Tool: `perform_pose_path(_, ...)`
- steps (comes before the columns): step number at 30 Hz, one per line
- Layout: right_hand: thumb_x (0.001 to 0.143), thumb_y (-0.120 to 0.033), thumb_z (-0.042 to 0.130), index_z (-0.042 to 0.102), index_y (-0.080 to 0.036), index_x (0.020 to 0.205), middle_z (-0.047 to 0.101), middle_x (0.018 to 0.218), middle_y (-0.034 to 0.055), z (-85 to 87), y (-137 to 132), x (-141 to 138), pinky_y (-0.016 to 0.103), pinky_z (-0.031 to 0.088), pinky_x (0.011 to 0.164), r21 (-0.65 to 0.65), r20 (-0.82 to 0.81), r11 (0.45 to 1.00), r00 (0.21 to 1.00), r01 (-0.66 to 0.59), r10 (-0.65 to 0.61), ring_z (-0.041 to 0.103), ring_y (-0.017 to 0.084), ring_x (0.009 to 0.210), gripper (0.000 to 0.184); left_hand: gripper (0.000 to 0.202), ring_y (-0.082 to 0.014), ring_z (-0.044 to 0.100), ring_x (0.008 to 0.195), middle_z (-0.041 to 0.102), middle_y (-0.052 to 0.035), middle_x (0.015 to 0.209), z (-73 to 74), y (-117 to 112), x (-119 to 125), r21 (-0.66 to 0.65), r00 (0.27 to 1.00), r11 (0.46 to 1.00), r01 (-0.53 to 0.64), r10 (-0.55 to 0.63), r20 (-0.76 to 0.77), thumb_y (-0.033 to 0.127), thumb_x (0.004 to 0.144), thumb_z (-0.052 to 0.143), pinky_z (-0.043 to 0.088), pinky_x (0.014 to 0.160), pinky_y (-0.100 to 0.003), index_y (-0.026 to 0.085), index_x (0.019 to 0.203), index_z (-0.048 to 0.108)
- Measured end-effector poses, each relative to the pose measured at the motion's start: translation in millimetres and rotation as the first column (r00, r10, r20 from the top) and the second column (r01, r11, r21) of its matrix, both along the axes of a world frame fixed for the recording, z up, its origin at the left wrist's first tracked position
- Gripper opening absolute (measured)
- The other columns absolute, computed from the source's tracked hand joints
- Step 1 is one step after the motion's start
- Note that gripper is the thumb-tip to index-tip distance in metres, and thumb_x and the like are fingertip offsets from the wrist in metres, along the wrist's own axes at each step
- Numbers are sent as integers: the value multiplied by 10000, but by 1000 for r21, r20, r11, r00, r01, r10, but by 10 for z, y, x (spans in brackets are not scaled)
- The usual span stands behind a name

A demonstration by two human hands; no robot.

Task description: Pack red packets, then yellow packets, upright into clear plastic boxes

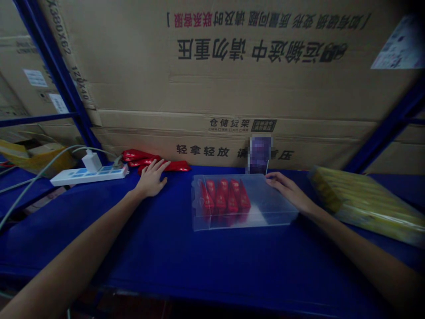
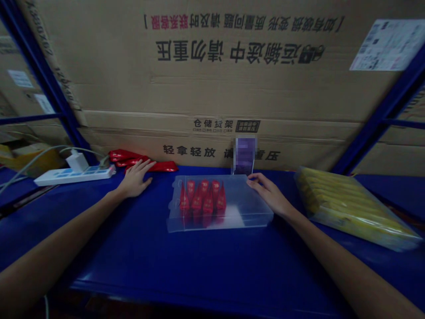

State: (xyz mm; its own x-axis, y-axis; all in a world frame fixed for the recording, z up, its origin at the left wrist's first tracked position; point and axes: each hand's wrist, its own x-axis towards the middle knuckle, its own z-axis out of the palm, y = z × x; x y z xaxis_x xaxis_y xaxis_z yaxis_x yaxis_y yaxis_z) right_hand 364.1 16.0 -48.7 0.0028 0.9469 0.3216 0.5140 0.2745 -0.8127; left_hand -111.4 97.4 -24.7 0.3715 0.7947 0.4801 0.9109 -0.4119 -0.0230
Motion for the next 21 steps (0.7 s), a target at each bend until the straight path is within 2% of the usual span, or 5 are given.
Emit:
perform_pose_path(7,835,-543,557,596,-288,1028,586,814,-5,9,-12,0,342,487,672,-24,3,1000,1000,-2,2,603,206,754,322,275,-299,565,1095,679,-102,1115,63,44,144,63,1000,998,-4,5,-9,285,910,460,327,995,-494,185,1044,678)
perform_pose_path(11,834,-549,556,595,-298,1021,595,824,4,13,-13,13,362,498,673,-32,23,999,1000,1,0,610,224,766,316,264,-257,618,913,702,-77,935,162,-105,156,95,969,995,33,-55,239,348,899,484,358,948,-482,183,979,673)
perform_pose_path(16,832,-550,554,593,-303,1005,631,820,17,5,-4,9,389,510,680,-26,9,1000,1000,4,-4,623,251,788,304,379,-151,568,563,634,-18,673,221,-232,4,-293,764,892,345,-86,640,387,817,576,415,562,-253,123,1088,599)
perform_pose_path(18,830,-550,555,592,-303,1006,630,812,12,6,-8,2,382,506,668,-21,2,1000,1000,3,-3,620,244,770,306,387,-129,529,497,607,1,625,222,-248,-60,-437,773,787,436,-79,629,390,809,586,382,510,-228,116,1081,599)
perform_pose_path(21,826,-553,560,596,-303,1014,611,787,2,15,-21,-4,361,491,629,-34,7,999,1000,-1,1,605,225,720,315,355,-156,582,602,643,-29,717,243,-291,-79,-487,840,769,414,-116,530,421,823,583,423,563,-243,129,1015,648)
